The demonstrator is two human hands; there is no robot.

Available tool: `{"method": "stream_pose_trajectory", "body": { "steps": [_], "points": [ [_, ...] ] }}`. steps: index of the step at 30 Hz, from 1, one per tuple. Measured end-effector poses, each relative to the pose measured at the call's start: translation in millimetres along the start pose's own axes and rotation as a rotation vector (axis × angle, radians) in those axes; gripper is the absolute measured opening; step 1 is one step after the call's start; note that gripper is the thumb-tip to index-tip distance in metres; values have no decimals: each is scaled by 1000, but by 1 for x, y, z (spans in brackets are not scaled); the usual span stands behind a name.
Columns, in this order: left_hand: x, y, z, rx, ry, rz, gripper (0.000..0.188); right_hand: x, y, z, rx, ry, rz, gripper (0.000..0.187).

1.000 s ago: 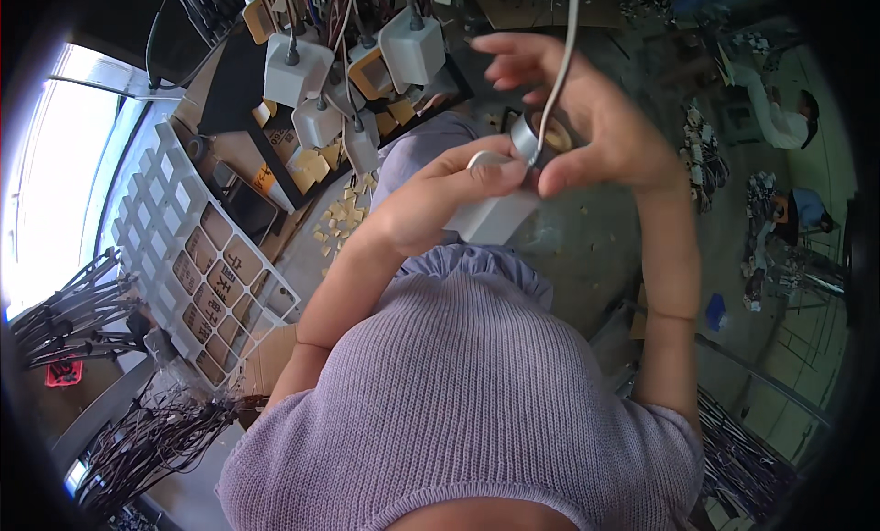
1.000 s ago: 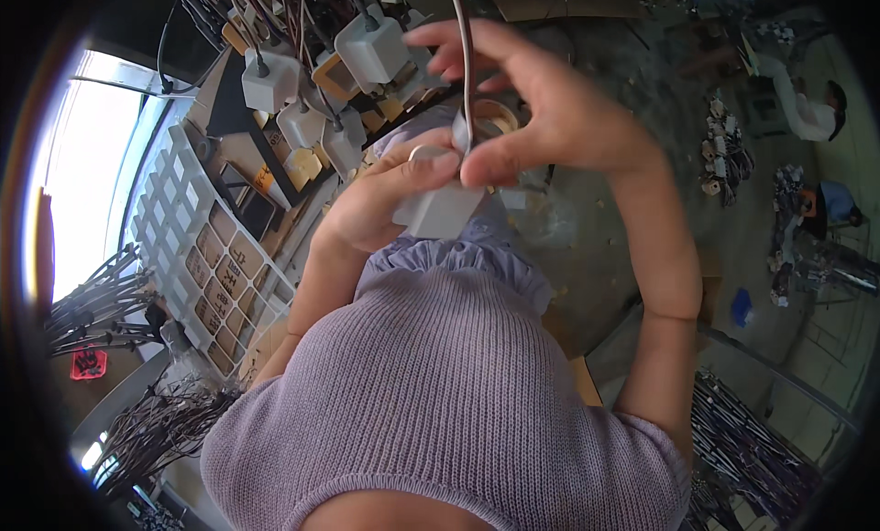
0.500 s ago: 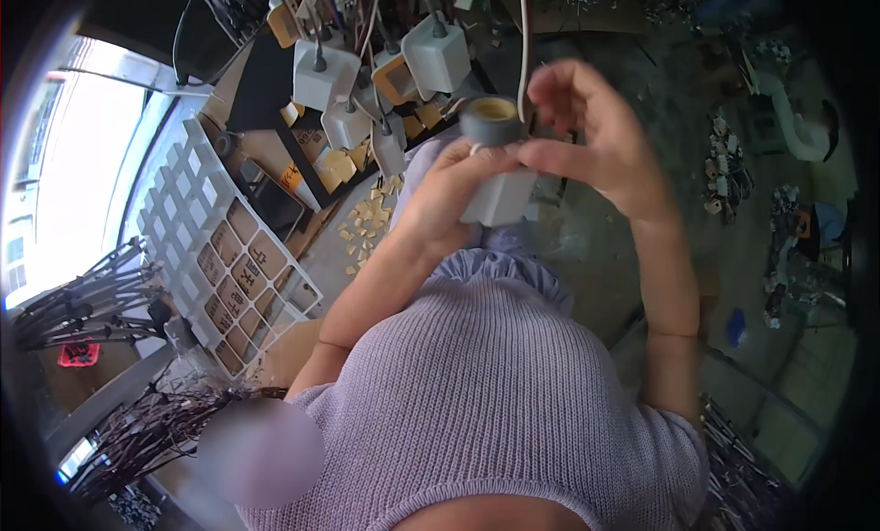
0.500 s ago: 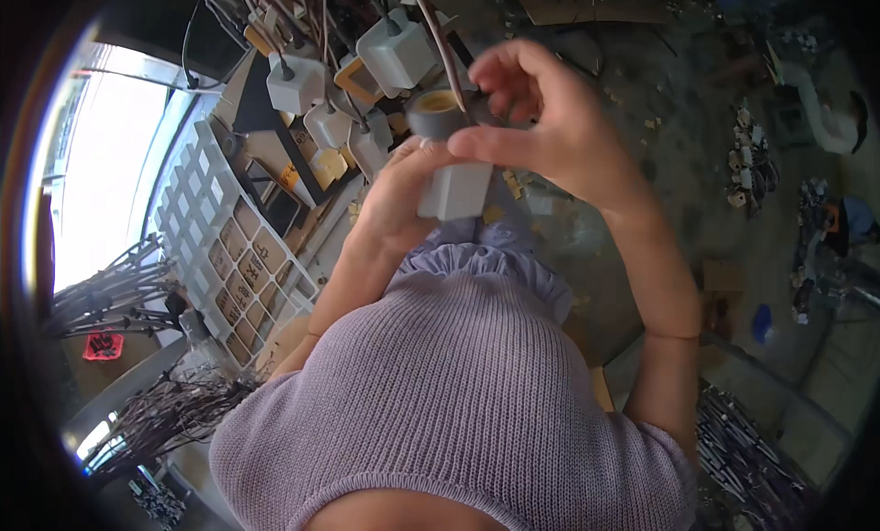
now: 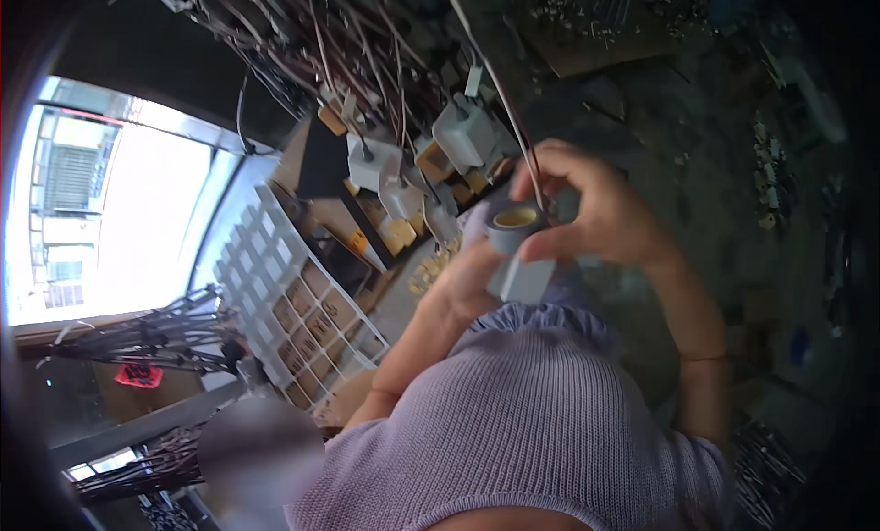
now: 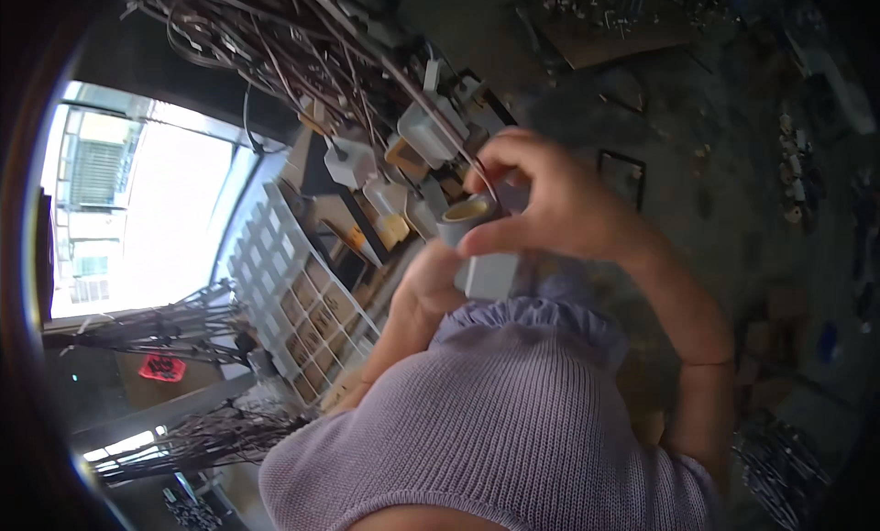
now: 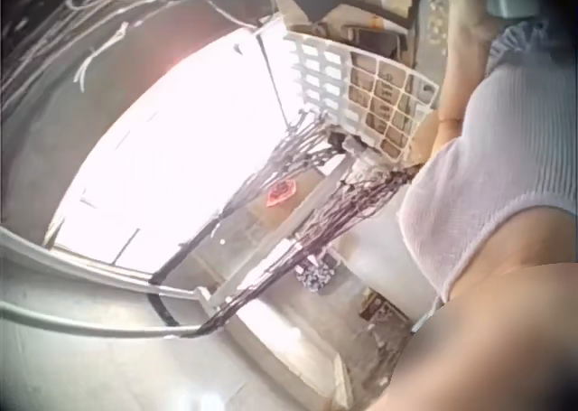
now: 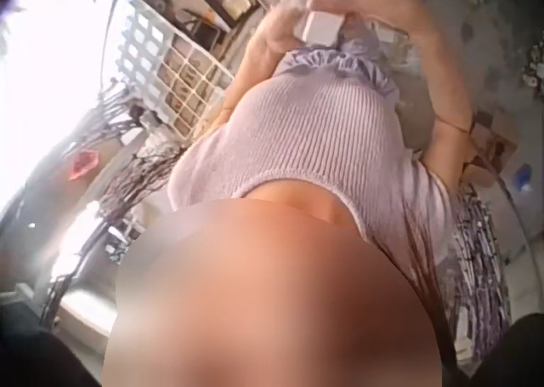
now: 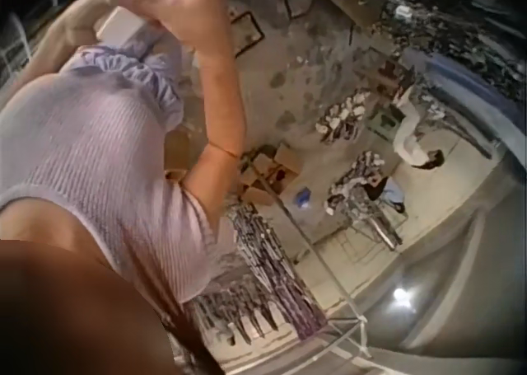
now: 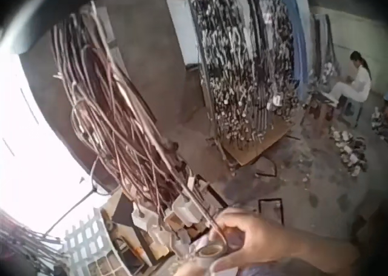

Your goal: The recorder is assembling electrical wire harnesses by wrapping tape around wire junctions and attaching plastic casings.

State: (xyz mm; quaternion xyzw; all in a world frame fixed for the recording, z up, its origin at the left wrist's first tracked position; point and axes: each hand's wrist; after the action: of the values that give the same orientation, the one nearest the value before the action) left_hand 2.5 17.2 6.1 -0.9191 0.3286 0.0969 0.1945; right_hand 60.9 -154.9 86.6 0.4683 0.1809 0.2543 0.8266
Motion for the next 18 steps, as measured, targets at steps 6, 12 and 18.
{"method": "stream_pose_trajectory", "body": {
  "steps": [6, 12, 18],
  "points": [
    [-40, -25, 7, 68, 46, 218, 39, 5, -16, -26, 129, 231, 343, 24],
    [-87, -47, 13, 814, -171, 27, 25, -17, -9, -55, -447, -164, 571, 18],
    [-91, -65, 10, 1015, 473, -57, 21, -13, -15, -69, 180, 195, 478, 27]
  ]
}}
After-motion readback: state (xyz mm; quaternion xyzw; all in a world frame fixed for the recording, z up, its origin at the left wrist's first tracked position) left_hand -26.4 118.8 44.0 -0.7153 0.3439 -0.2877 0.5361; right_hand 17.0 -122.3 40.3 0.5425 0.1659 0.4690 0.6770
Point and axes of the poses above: each hand's wrist, its own x-axis towards the middle knuckle, its own z-axis out of the back of the hand, y = z × x, and after that the axes turned 8 degrees about -x, right-handed
